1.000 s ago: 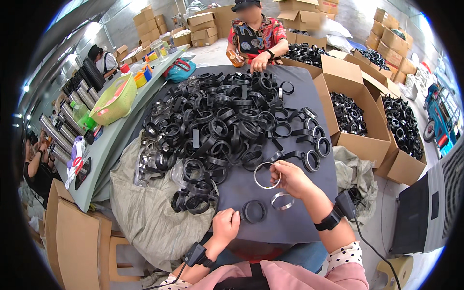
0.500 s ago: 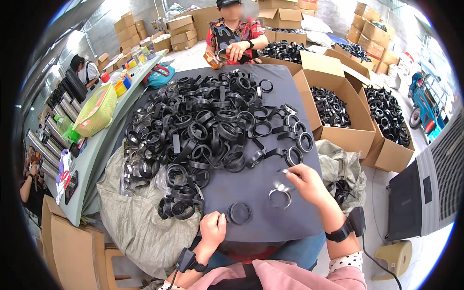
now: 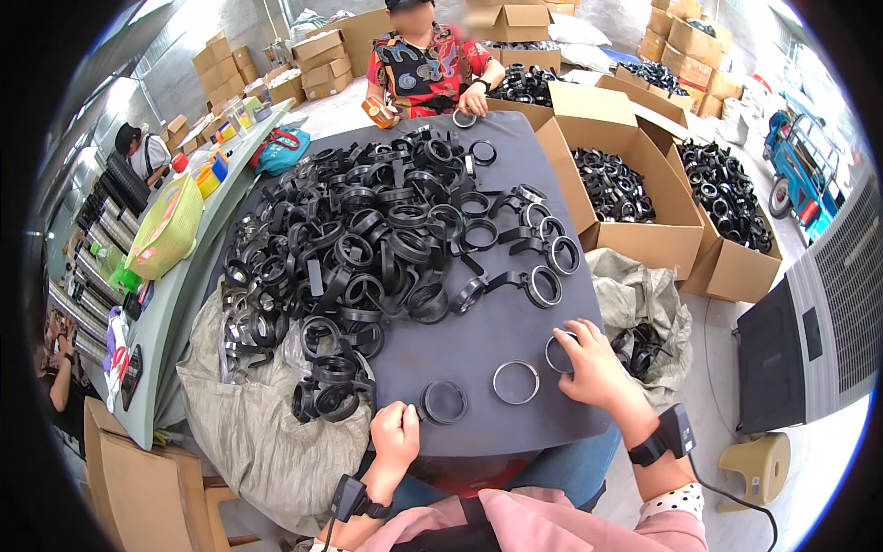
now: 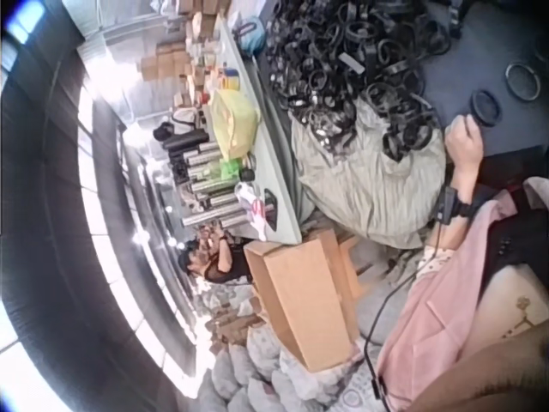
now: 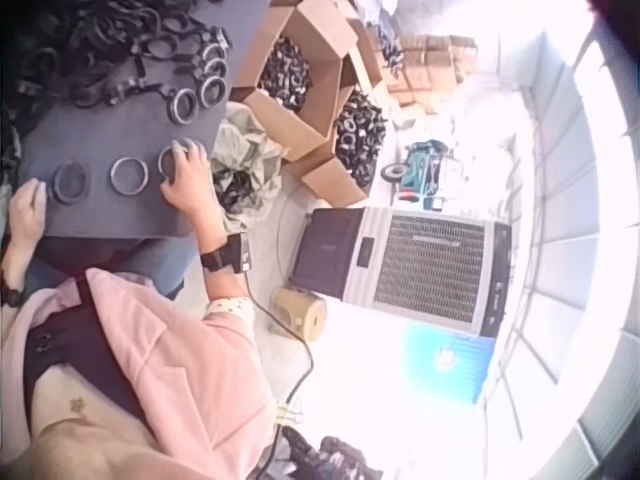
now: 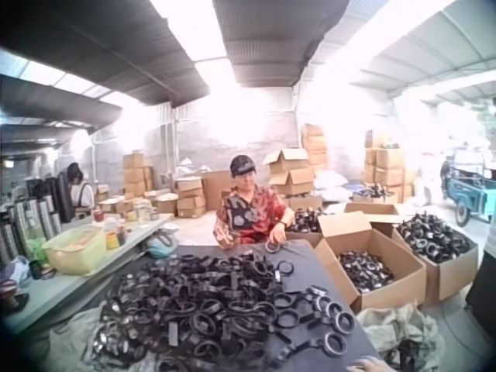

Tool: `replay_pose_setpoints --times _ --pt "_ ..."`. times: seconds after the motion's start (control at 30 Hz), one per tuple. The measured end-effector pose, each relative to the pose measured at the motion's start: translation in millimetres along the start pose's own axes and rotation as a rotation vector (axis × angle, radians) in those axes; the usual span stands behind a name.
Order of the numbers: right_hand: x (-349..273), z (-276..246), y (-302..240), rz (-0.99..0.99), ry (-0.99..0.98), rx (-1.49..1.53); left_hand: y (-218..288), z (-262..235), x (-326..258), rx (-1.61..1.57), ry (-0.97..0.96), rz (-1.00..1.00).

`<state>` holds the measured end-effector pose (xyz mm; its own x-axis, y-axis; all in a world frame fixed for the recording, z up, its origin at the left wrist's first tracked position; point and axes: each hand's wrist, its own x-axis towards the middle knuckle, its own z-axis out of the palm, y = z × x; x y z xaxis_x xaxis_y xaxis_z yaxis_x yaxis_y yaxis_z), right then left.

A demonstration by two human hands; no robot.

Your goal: Picking up and inspecting black plastic/rubber rings and metal components from a large pile on a work table in a factory.

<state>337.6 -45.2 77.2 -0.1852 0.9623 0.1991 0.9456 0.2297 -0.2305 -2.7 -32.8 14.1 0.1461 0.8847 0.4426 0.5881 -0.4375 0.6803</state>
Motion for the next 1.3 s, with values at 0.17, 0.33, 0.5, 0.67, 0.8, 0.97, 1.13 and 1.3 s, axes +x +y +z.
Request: replay_pose_setpoints --times 0.17,0.33,0.5,0.67,0.8,0.97,1.13,1.3 --pt "-1.3 10.0 11.5 -0.059 -0.203 0.058 2.0 2.8 0.7 -0.016 0.0 0.0" --pt "13.6 5.4 -12.2 -0.151 -0.009 -0.166 1.2 1.5 0.6 0.0 0.01 0.025" --pt "21.3 -2.5 -52.6 -0.314 0.22 -0.353 0.0 1.3 -0.6 -0.012 0.005 0.003" --pt "33.7 2.2 -86.4 -0.302 0.123 0.155 -2.6 0.3 -2.3 -0.013 0.003 -0.01" --pt "32.9 45.4 -114.9 -0.329 -0.031 0.455 0.4 1.7 0.3 0.006 -0.026 -0.006" --pt "29.4 78.1 -134.5 -0.277 -0.036 0.433 0.0 0.6 0.7 0.0 -0.015 0.001" --pt "28.6 78.3 -136.3 -0.283 -0.028 0.432 0.6 1.5 1.1 0.004 -0.008 -0.043" --pt "29.1 79.6 -137.5 -0.278 -0.048 0.408 1.9 1.9 2.5 0.011 -0.021 -0.041"
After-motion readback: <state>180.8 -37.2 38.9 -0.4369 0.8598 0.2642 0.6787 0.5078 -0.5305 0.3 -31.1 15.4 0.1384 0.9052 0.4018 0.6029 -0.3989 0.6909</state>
